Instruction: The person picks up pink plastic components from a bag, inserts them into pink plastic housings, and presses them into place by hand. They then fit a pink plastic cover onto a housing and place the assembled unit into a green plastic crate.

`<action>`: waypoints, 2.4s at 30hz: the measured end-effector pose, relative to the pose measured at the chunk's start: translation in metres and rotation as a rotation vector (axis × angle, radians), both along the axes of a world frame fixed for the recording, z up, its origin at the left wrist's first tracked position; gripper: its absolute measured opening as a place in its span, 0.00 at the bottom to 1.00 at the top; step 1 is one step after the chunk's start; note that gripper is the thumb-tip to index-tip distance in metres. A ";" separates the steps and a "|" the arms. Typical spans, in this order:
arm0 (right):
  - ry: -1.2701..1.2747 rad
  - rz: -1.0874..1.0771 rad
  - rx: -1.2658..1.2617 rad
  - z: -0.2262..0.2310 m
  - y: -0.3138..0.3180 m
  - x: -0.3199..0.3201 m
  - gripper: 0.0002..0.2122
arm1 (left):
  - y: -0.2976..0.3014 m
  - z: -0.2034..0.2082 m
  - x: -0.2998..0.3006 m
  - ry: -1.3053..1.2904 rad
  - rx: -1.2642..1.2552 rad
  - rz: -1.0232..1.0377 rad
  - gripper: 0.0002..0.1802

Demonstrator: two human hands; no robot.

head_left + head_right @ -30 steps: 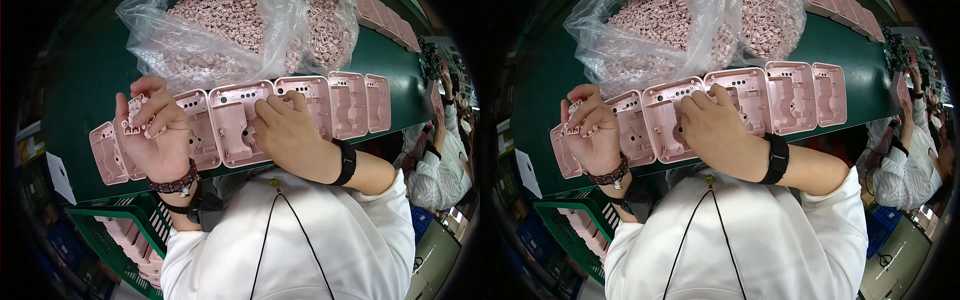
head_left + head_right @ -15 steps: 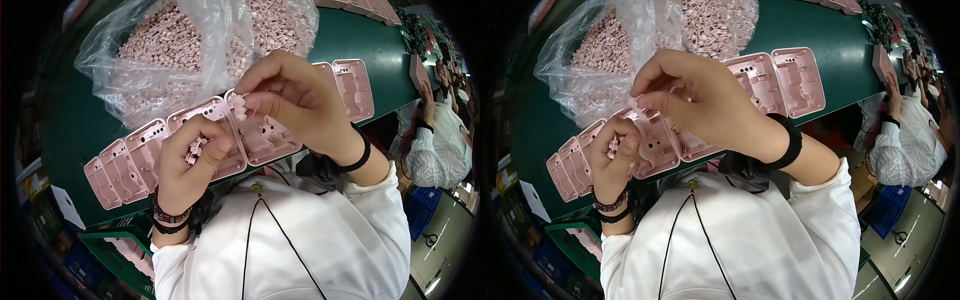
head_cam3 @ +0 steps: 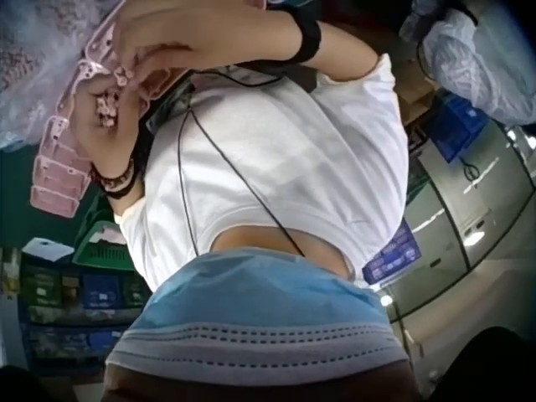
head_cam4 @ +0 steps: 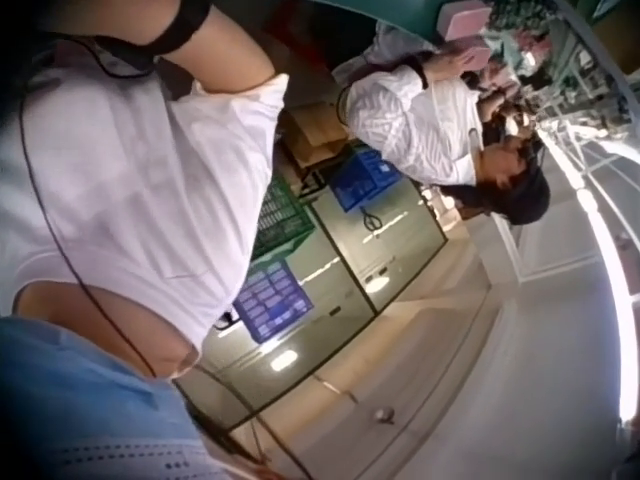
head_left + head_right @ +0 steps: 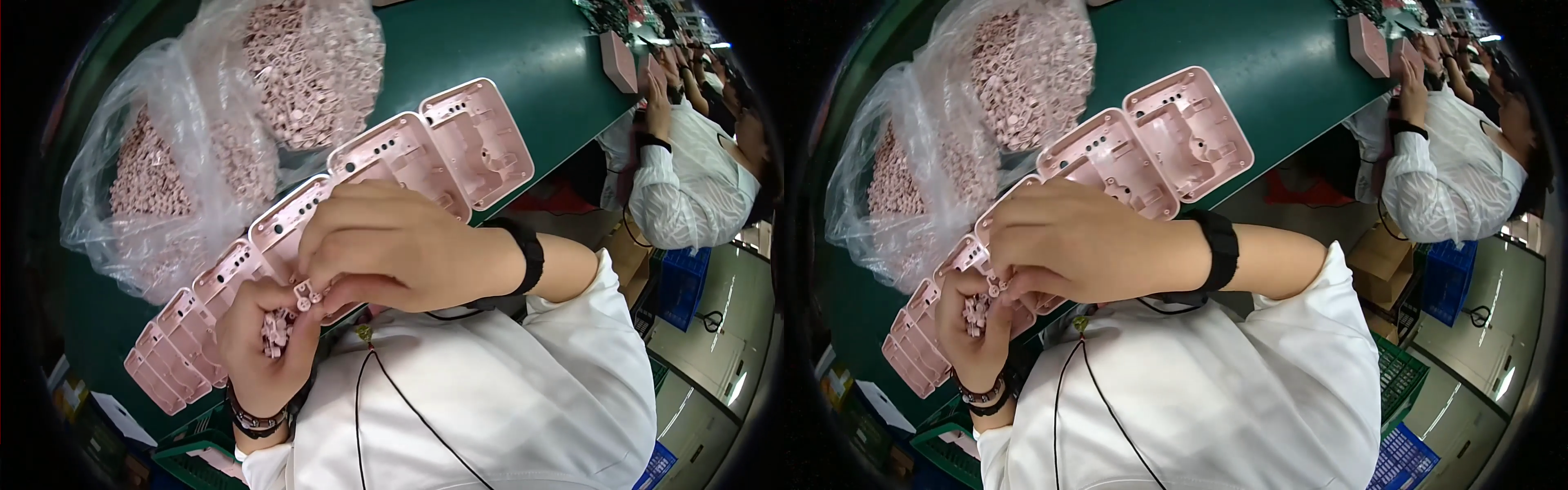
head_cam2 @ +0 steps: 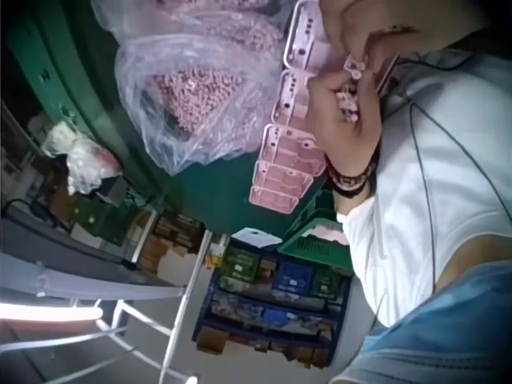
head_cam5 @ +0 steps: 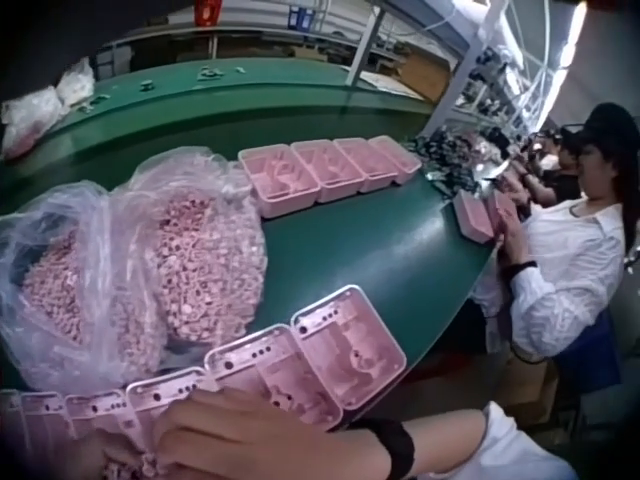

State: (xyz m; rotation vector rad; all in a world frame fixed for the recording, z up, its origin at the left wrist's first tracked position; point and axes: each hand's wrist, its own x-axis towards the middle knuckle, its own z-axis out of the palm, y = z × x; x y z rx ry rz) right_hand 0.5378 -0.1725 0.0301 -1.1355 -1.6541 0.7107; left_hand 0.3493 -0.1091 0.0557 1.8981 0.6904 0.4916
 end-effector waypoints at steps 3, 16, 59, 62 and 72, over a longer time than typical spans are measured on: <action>0.077 0.054 0.003 0.001 -0.002 0.004 0.06 | -0.007 0.000 0.001 0.005 0.056 0.016 0.11; 0.029 0.036 -0.078 0.016 -0.028 0.045 0.04 | -0.006 -0.006 0.036 -0.106 0.285 -0.252 0.13; -0.226 0.065 -0.048 0.019 0.020 -0.053 0.15 | -0.004 -0.022 -0.025 -0.438 -0.779 0.159 0.39; -0.161 0.043 -0.083 0.019 0.022 -0.061 0.16 | -0.004 -0.027 -0.029 -0.444 -0.690 0.151 0.36; -0.072 0.042 -0.041 0.020 0.021 -0.045 0.15 | 0.002 -0.025 -0.036 -0.296 -0.539 0.055 0.14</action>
